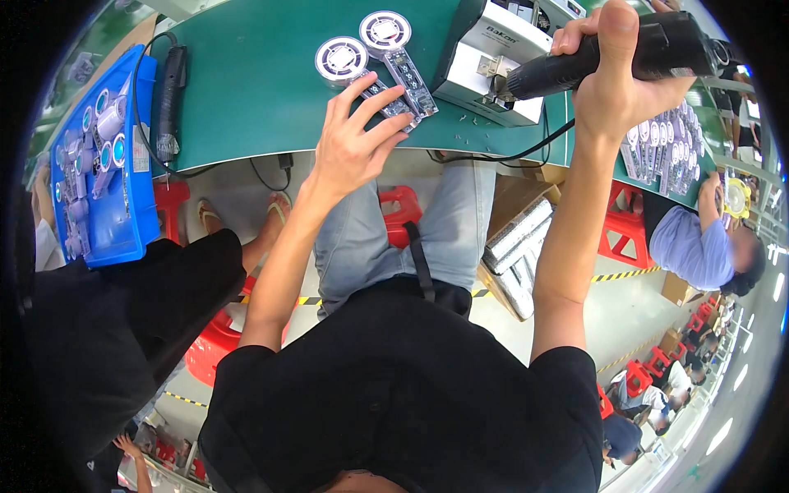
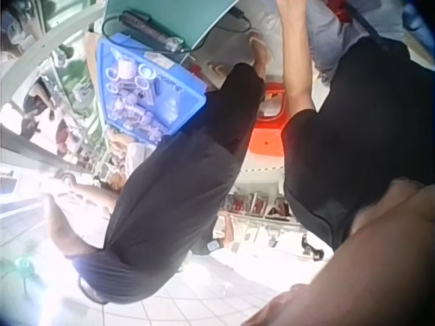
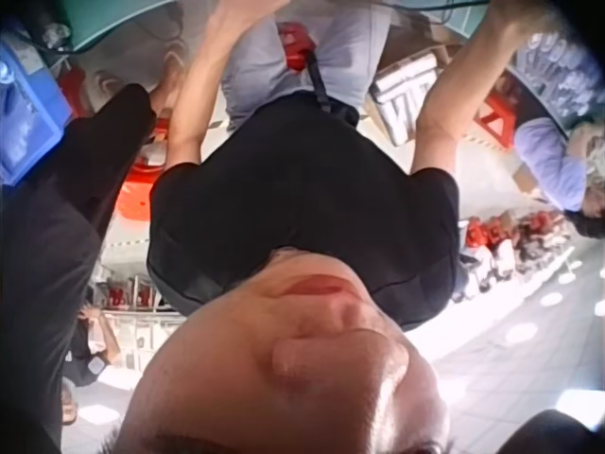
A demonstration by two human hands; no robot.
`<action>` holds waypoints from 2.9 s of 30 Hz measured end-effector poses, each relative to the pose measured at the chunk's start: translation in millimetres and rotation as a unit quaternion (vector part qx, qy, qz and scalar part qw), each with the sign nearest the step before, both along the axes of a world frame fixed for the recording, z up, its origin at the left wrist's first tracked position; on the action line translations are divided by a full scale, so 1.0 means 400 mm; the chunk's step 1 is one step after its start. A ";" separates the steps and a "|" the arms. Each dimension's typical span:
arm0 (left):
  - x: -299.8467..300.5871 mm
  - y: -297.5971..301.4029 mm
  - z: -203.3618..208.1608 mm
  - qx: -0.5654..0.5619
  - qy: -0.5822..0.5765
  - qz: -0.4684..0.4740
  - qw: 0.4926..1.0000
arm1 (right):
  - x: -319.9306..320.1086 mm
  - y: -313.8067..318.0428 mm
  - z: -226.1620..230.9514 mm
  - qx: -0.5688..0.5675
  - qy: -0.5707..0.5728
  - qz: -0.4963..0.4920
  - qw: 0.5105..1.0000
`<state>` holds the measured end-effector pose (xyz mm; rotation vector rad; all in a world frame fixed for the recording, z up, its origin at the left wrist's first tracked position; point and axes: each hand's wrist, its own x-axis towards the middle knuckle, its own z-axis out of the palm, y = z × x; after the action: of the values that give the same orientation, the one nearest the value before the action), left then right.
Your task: Assembling and soldering electronic components on a production line.
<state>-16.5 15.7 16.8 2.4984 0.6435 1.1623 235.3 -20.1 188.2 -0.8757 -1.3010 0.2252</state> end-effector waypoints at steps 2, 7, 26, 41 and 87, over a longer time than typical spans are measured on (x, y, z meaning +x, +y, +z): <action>-0.001 0.002 -0.008 0.006 -0.004 -0.005 1.000 | 0.000 0.008 0.002 -0.008 0.007 0.016 1.000; 0.003 0.004 -0.017 0.027 -0.001 0.003 1.000 | 0.003 0.011 -0.012 -0.064 0.075 0.016 0.995; 0.019 -0.003 -0.007 0.028 -0.011 0.005 1.000 | -0.155 -0.011 -0.095 -0.033 0.016 0.066 0.997; 0.011 0.000 -0.011 0.031 -0.003 0.009 0.999 | -0.204 0.009 -0.145 0.031 0.140 0.104 0.984; 0.008 0.002 -0.009 -0.008 -0.042 -0.004 0.999 | -0.192 -0.038 -0.104 -0.030 0.082 0.109 0.990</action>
<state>-13.4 16.4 13.2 2.4234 0.6166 1.2462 158.5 -35.5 146.6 -0.7491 -1.2411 0.5013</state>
